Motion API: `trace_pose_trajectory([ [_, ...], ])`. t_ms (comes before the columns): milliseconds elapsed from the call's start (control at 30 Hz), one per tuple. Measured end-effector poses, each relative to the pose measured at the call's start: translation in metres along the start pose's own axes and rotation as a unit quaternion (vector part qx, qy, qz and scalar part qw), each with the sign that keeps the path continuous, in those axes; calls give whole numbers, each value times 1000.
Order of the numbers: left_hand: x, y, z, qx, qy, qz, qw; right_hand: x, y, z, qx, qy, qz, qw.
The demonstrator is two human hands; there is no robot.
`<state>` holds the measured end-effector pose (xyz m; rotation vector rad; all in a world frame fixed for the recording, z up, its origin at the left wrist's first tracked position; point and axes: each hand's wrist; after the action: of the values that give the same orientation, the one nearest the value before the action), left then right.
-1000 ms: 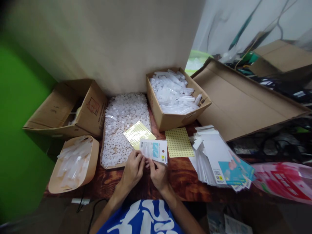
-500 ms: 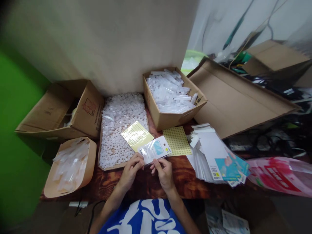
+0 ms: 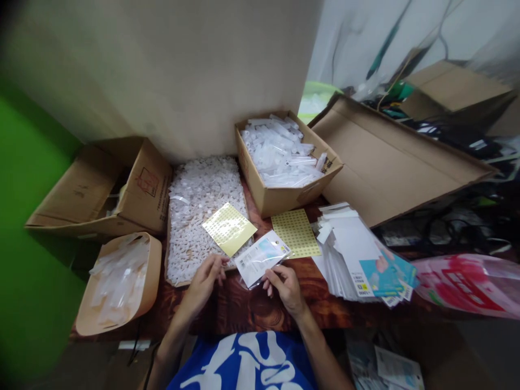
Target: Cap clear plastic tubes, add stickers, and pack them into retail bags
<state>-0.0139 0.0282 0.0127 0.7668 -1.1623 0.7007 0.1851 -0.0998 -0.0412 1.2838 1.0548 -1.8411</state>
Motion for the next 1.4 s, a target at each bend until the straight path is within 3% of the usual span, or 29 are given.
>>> trace_pose_trajectory([
  [133,2,-17,-1,47,-71,-40,996,-7,-5,-2,-15,19,33,999],
  [267,6,-31,-1,92,-82,-34,992,-16,-14,-2,-21,75,152,985],
  [500,11,-33,-4,131,-109,-105,980,-26,-26,-1,-31,206,286,935],
  [567,9,-31,-6,136,-82,-81,984,-27,-27,-1,-24,195,276,941],
  [700,8,-28,-8,122,-18,11,992,-30,-30,-2,-7,105,194,975],
  [867,16,-30,-4,152,-54,-15,987,-24,-43,-7,-39,-1,22,999],
  [933,19,-32,-3,151,-78,-45,984,-20,-51,-10,-11,-37,1,999],
  [1033,19,-32,-3,139,-80,-42,986,-15,-59,-14,80,-44,14,996],
  [1100,16,-31,-3,128,-58,-10,990,-16,-61,-15,104,-41,29,993],
  [1400,9,-29,-3,93,69,185,976,-13,-50,-12,91,-43,29,995],
])
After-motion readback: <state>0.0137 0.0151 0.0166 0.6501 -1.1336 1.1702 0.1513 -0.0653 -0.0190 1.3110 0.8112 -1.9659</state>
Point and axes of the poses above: each hand's wrist, its own z-axis away from the middle knuckle, its own y-axis out of the back of the hand, x = y × z, and after that the axes turned 4 degrees about x, right-handed
